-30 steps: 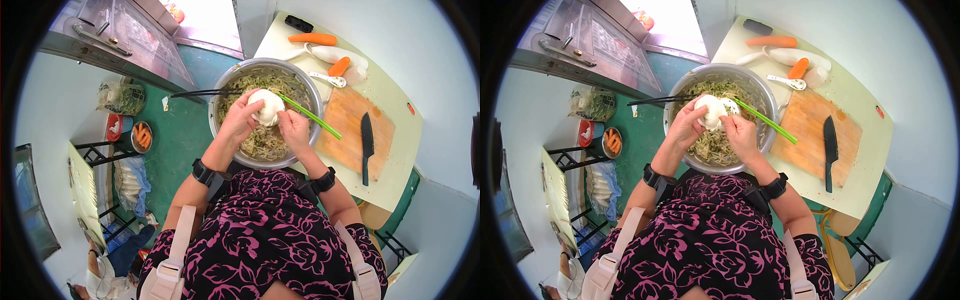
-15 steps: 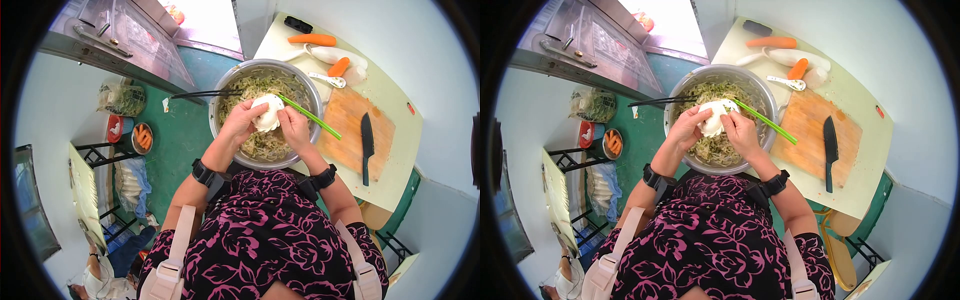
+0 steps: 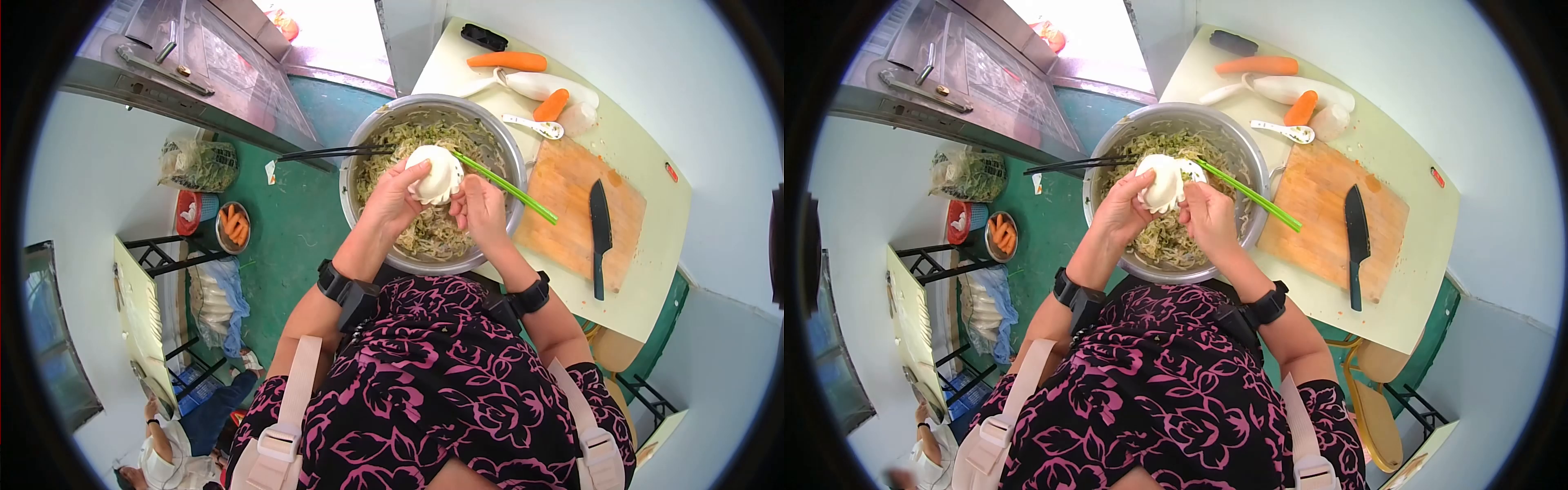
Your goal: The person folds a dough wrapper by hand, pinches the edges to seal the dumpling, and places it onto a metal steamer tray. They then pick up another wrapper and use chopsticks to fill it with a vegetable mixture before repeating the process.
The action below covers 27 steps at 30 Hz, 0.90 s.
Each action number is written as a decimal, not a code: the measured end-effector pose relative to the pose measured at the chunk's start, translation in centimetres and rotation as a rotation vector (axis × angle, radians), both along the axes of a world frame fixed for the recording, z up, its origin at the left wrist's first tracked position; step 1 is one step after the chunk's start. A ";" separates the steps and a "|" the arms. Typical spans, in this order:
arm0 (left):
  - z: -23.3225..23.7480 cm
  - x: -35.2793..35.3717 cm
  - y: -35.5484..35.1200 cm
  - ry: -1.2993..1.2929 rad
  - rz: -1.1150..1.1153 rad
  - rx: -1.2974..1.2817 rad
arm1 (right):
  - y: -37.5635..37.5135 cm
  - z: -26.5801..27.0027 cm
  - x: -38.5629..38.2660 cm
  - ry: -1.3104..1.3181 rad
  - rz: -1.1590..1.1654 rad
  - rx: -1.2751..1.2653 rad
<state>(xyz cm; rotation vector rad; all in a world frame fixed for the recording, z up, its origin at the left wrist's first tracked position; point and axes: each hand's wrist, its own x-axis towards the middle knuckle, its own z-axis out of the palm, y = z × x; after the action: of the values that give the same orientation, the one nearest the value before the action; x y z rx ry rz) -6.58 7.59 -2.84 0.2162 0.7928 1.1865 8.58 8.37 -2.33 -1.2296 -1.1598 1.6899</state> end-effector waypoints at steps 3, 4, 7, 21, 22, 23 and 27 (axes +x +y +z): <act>0.2 -0.1 0.0 -0.012 -0.018 -0.019 | 0.2 -0.5 0.7 -0.238 -0.053 0.231; 0.3 -0.1 0.0 -0.011 -0.024 -0.031 | 0.5 -1.4 1.0 -0.273 -0.040 0.315; 0.4 -0.1 -0.1 0.002 -0.060 -0.080 | 0.9 -3.2 1.4 -0.342 0.020 0.538; 0.6 0.4 -0.3 0.042 -0.045 -0.021 | 0.6 -2.1 -0.3 -0.411 -0.017 0.734; 0.7 0.4 -0.3 0.035 -0.033 -0.016 | 0.6 -2.0 -0.3 -0.411 -0.030 0.702; 0.7 0.4 -0.3 0.031 -0.039 -0.012 | 0.4 -1.8 -0.3 -0.411 -0.043 0.670; 1.0 0.3 -0.1 0.058 -0.014 -0.003 | 0.0 -1.7 -0.3 -0.311 -0.137 0.559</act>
<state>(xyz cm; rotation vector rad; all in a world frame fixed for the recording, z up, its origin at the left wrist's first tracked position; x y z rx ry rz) -6.31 7.46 -1.83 0.2540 0.8423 1.1705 8.26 8.35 -4.05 -1.1926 -1.5598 0.9899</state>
